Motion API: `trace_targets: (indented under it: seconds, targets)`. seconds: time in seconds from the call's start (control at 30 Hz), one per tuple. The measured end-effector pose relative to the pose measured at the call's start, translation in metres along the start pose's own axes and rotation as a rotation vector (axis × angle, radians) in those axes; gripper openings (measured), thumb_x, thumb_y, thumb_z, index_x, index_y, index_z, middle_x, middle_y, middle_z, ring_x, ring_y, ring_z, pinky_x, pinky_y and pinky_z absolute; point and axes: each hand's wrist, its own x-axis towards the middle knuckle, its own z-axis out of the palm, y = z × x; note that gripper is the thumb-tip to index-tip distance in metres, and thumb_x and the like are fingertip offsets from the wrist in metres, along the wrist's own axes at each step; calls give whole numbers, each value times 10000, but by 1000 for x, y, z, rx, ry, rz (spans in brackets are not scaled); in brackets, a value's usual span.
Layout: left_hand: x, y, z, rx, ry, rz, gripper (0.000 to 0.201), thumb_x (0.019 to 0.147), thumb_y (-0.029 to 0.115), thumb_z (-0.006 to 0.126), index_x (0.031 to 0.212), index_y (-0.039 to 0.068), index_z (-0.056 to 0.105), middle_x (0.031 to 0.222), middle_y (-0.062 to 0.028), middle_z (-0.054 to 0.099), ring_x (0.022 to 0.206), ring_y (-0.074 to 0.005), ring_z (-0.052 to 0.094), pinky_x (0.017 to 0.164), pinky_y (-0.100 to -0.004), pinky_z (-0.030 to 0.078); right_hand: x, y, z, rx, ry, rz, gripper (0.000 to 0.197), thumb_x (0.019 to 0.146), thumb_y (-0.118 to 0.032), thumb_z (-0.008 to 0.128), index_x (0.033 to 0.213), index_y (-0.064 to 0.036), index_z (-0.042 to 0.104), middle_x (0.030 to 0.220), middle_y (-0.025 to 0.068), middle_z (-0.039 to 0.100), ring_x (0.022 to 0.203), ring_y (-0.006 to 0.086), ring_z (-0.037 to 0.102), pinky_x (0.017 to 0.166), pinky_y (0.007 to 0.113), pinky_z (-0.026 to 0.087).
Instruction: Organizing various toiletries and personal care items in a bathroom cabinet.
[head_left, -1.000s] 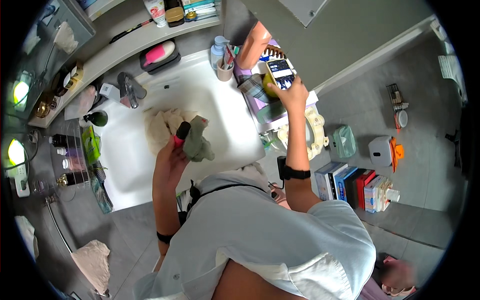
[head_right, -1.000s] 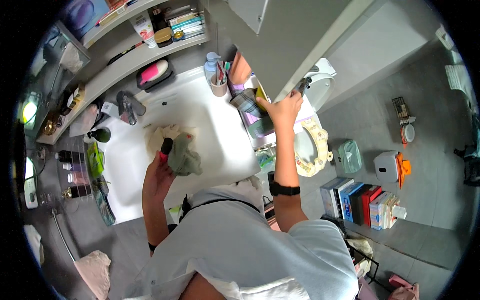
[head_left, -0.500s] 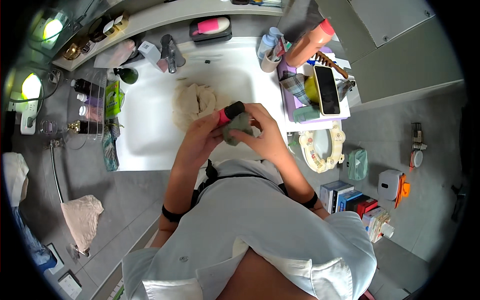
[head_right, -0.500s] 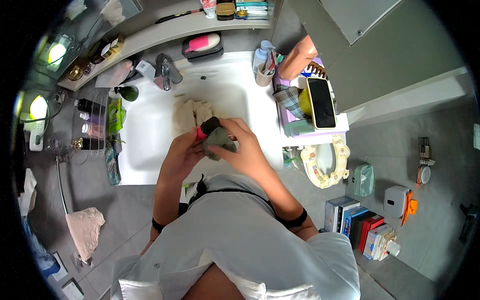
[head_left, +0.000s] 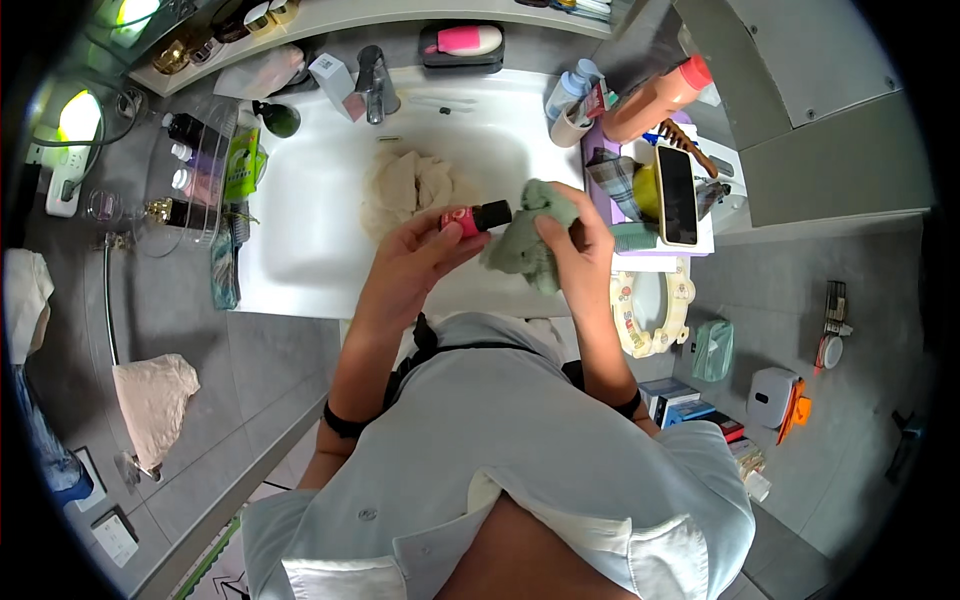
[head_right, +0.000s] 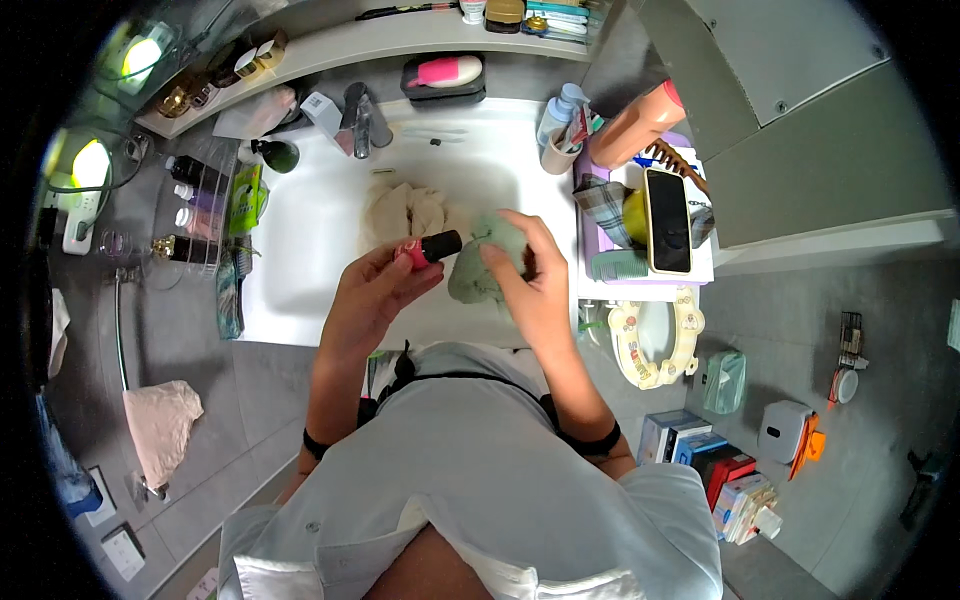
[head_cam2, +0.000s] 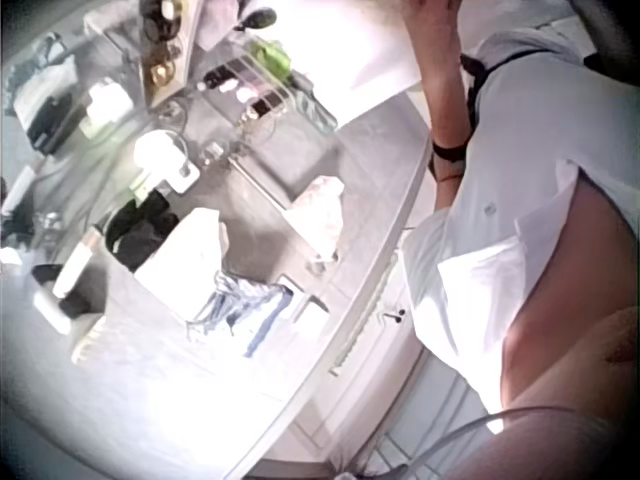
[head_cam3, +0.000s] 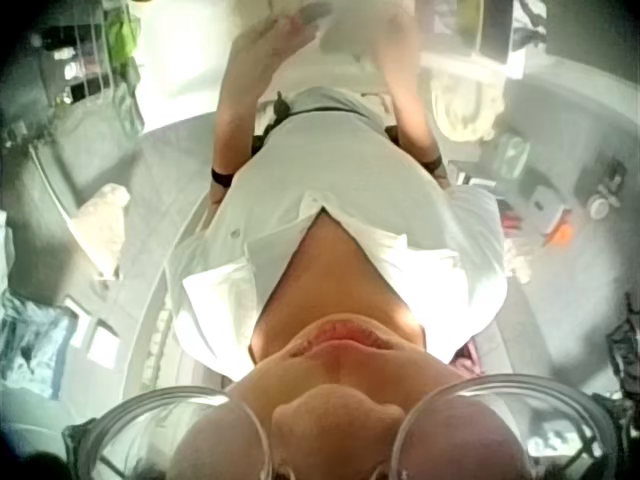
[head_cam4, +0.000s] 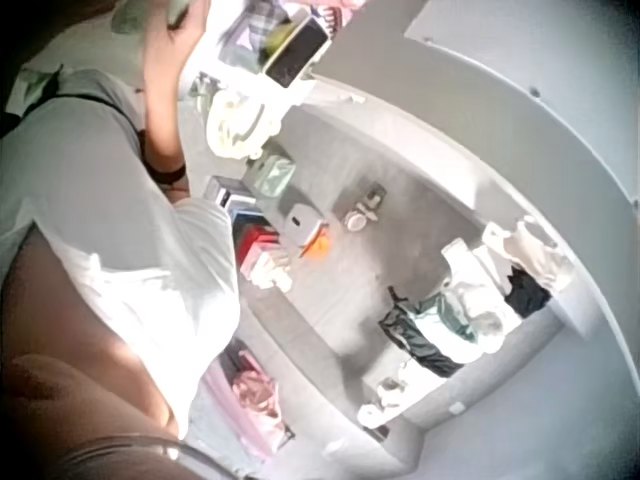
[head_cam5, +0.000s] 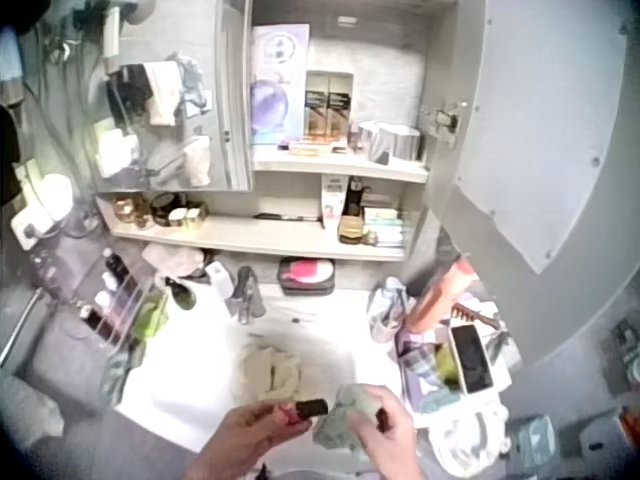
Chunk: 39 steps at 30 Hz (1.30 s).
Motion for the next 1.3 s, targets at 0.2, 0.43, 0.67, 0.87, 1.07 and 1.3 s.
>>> trace_targets:
  seconds: [0.2,0.43,0.67,0.87,1.07,1.3]
  targets:
    - [-2,-2,9,275,156,201,266,854,49,531,1090,-67,493,1016,-133,578,932,-170,582,850,-281,455,-2,2,9,-124,-76,-91,241,718,-18,635,947,3,563,724,6,445,563,60,327,485,193,271]
    - [-2,1,12,439,250,431,283,794,-11,597,1065,-31,518,988,-98,594,914,-136,573,831,-244,445,-7,-13,10,-196,-249,-261,242,661,37,622,898,20,576,749,69,506,625,146,490,565,225,383]
    - [-5,5,15,702,205,473,309,734,-48,643,1029,-16,555,1027,-99,598,908,-146,579,834,-261,451,5,-24,13,-250,-51,-250,250,656,42,623,901,11,580,770,100,529,676,199,536,608,253,424]
    - [-10,9,19,784,238,429,303,724,-65,642,1013,-21,561,1038,-108,595,925,-156,577,847,-269,452,3,-23,18,-376,-186,-345,312,644,33,638,949,-6,589,800,106,505,698,251,534,616,283,439]
    - [-1,5,14,626,218,485,276,745,-70,624,993,-21,513,1010,-118,588,913,-152,572,810,-270,465,1,-31,14,-302,-290,-333,326,628,35,653,947,-19,611,804,91,503,693,221,538,624,268,441]
    - [57,19,-6,513,315,556,248,760,-12,644,926,-30,461,933,-121,568,863,-163,576,762,-260,476,4,-28,2,-253,-174,-230,298,635,29,661,926,-13,615,786,75,518,676,184,526,602,245,426]
